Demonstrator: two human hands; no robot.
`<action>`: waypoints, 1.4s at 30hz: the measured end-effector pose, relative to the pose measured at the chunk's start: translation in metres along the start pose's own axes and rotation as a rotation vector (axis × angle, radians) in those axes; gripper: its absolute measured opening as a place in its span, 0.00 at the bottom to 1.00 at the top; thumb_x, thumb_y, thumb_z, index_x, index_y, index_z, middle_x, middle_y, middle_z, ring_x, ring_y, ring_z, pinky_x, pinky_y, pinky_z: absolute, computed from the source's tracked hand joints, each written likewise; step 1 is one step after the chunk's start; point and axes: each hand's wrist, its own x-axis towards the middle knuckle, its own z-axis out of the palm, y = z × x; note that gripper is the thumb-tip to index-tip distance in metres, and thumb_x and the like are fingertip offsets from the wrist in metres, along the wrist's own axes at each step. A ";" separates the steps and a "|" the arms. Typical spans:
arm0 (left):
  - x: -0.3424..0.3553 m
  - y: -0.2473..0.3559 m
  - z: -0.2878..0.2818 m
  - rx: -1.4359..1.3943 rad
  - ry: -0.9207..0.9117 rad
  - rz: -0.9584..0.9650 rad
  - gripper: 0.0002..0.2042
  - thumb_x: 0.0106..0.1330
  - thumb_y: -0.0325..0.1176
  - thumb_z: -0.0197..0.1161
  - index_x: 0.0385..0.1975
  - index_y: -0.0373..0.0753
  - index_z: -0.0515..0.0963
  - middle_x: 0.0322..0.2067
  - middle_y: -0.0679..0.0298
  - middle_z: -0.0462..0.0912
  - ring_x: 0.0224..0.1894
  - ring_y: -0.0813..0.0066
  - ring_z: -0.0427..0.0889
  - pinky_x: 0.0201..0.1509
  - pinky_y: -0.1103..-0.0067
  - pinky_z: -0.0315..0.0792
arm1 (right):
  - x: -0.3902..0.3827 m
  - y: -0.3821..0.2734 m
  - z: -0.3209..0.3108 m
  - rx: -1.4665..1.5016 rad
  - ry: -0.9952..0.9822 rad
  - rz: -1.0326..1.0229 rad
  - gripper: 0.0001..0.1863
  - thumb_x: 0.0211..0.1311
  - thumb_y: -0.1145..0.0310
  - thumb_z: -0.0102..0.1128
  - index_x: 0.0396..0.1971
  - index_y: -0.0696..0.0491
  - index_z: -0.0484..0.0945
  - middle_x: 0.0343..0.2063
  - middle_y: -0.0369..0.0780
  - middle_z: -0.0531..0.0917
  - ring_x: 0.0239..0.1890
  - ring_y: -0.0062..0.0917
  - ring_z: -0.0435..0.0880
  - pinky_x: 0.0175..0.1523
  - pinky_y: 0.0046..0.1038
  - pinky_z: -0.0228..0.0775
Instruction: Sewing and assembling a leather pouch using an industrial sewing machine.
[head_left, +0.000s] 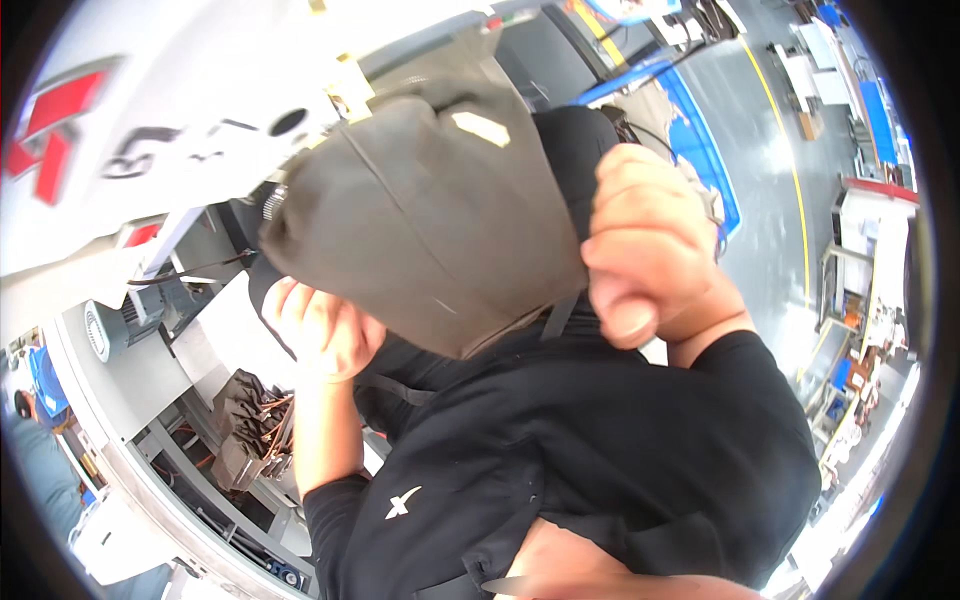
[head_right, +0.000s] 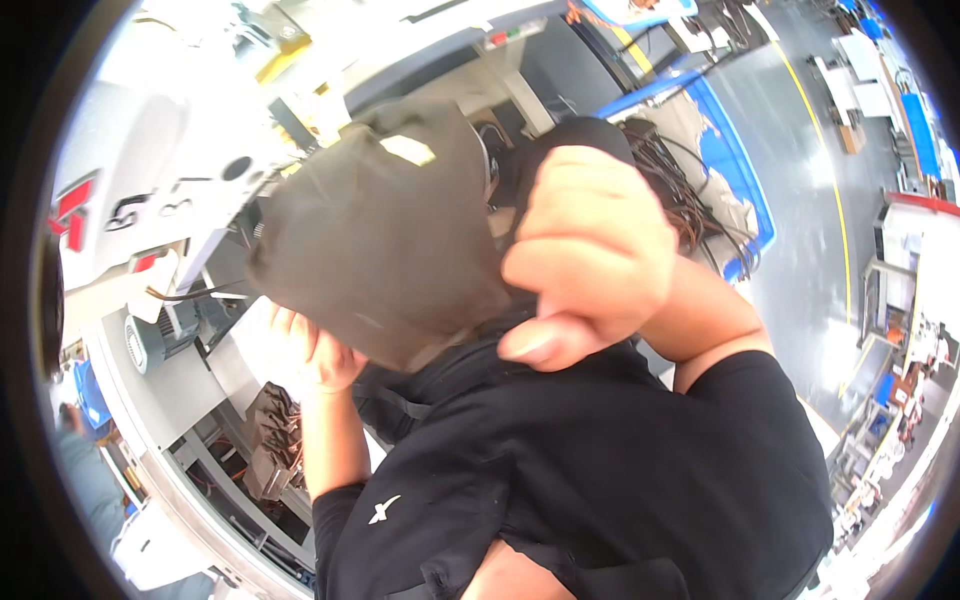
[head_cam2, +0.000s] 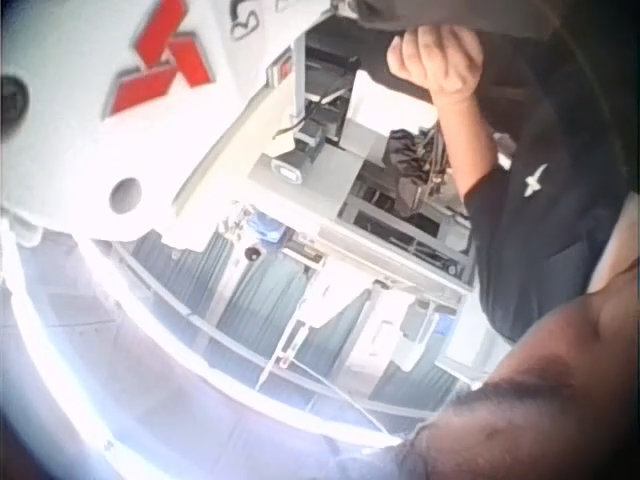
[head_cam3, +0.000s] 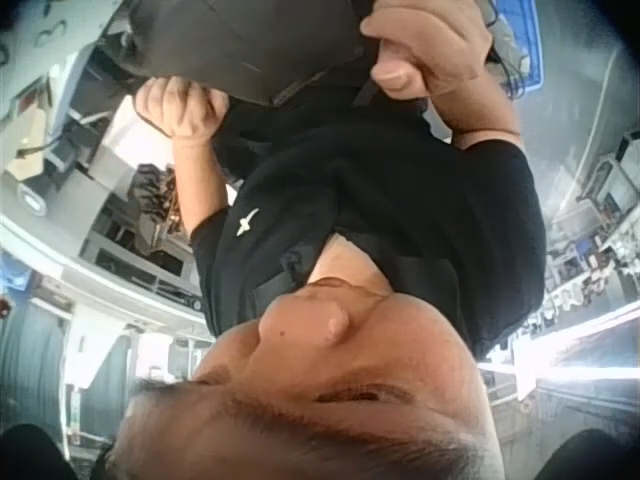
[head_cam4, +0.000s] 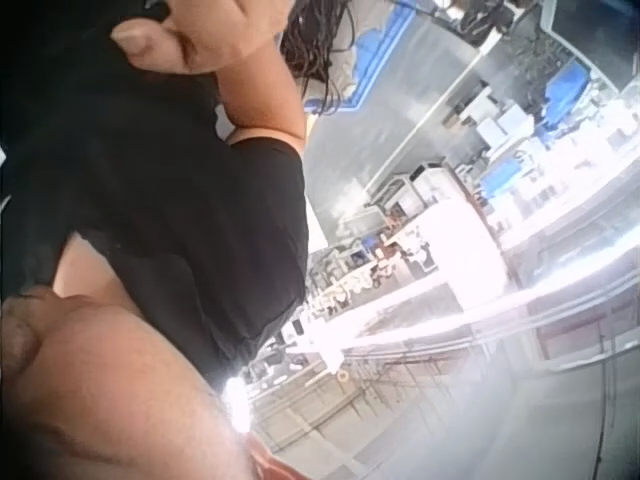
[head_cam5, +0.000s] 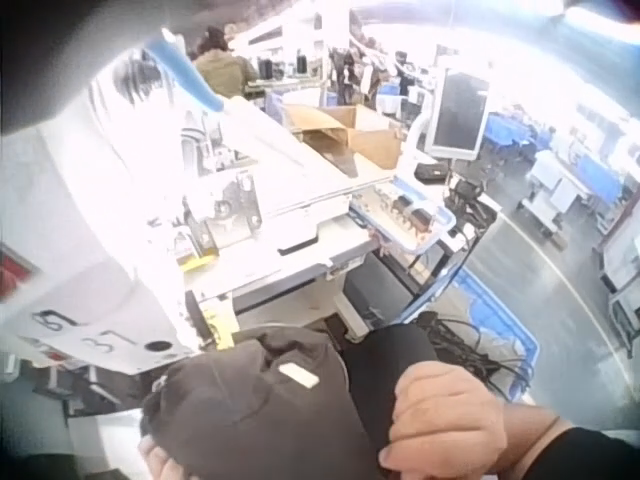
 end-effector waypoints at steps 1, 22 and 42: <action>-0.004 -0.005 0.002 -0.030 -0.045 -0.096 0.15 0.60 0.36 0.62 0.42 0.33 0.80 0.43 0.58 0.84 0.45 0.62 0.81 0.57 0.66 0.72 | 0.002 -0.001 -0.002 -0.024 0.013 0.101 0.24 0.70 0.51 0.59 0.27 0.60 0.77 0.21 0.40 0.76 0.20 0.30 0.73 0.27 0.32 0.64; -0.007 -0.058 0.101 -1.663 0.081 -1.287 0.17 0.80 0.38 0.54 0.60 0.33 0.74 0.54 0.59 0.82 0.56 0.71 0.80 0.62 0.74 0.73 | 0.006 -0.007 0.072 -0.162 -0.380 0.163 0.19 0.54 0.63 0.72 0.44 0.55 0.85 0.47 0.42 0.84 0.55 0.37 0.83 0.63 0.43 0.72; 0.029 -0.004 0.014 -0.161 0.181 -0.064 0.15 0.53 0.38 0.81 0.37 0.45 0.85 0.34 0.71 0.80 0.40 0.70 0.80 0.49 0.68 0.71 | -0.007 0.018 0.060 -0.124 -0.286 0.367 0.16 0.54 0.57 0.75 0.32 0.54 0.81 0.29 0.37 0.79 0.33 0.32 0.79 0.39 0.33 0.71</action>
